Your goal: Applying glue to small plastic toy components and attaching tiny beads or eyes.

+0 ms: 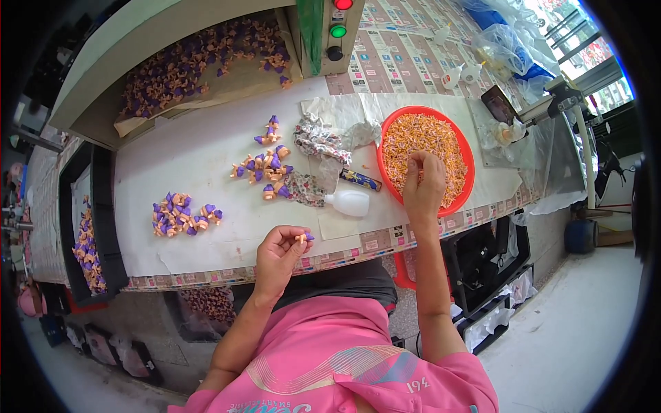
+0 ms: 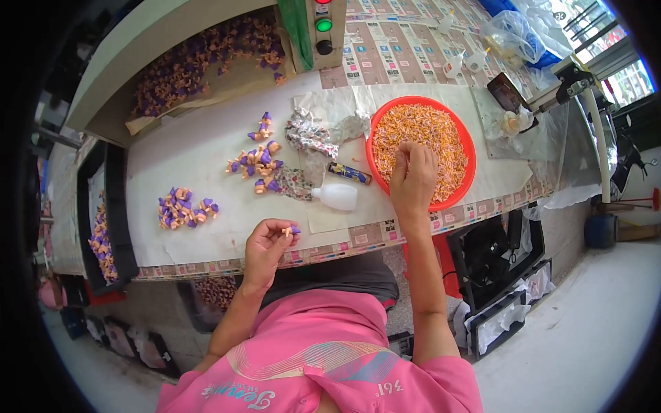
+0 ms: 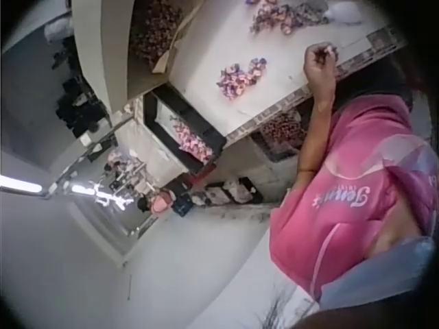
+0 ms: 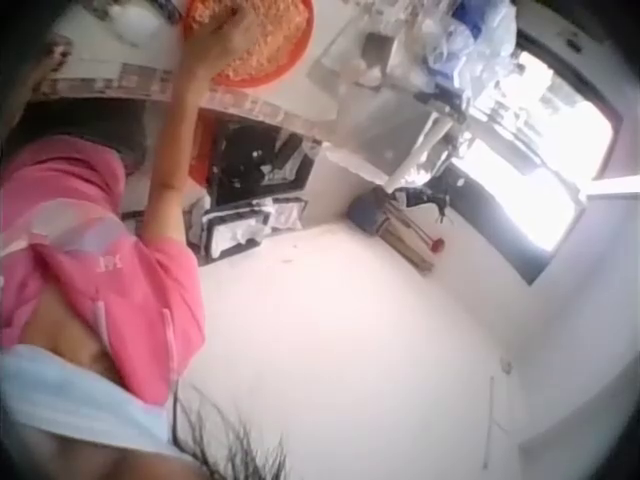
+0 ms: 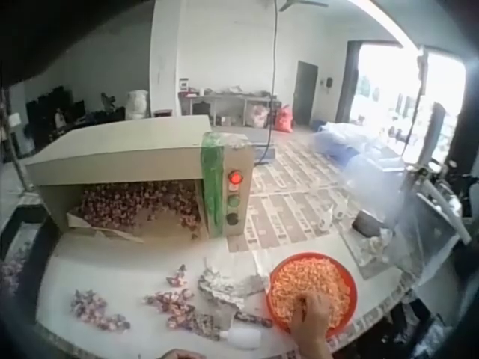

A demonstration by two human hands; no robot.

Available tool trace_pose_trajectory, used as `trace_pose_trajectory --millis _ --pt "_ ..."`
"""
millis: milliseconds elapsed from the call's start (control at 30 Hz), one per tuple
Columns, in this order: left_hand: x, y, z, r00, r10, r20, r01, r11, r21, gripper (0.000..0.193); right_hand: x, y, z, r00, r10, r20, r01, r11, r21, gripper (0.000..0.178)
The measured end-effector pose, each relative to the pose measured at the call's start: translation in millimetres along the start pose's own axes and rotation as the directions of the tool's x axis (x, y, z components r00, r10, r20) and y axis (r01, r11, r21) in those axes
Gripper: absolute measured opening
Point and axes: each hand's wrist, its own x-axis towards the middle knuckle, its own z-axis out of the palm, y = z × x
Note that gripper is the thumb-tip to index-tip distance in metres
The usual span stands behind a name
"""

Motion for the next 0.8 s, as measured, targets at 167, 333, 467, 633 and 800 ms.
trace_pose_trajectory --millis 167,333,467,633,800 --pt "2 -2 3 1.000 0.008 -0.002 -0.008 1.000 0.019 0.017 4 -3 -8 0.990 -0.124 -0.061 0.116 0.986 -0.119 0.007" --pt "1 3 17 1.000 0.002 -0.008 -0.002 0.999 0.051 0.017 2 13 -16 0.999 -0.020 -0.035 0.019 1.000 -0.019 0.007" --pt "-1 1 28 0.999 -0.026 -0.036 0.028 0.999 0.047 0.017 3 10 -25 0.996 -0.085 -0.040 0.085 0.996 -0.004 0.008" --pt "0 0 20 0.998 -0.022 -0.052 0.025 0.998 0.060 0.016 -25 -39 -28 0.958 0.026 0.286 -0.160 0.875 0.457 0.008" --pt "4 -2 2 0.999 -0.022 -0.047 0.023 1.000 0.020 0.017 -83 -78 -2 0.837 0.001 0.548 -0.379 0.724 0.577 0.011"
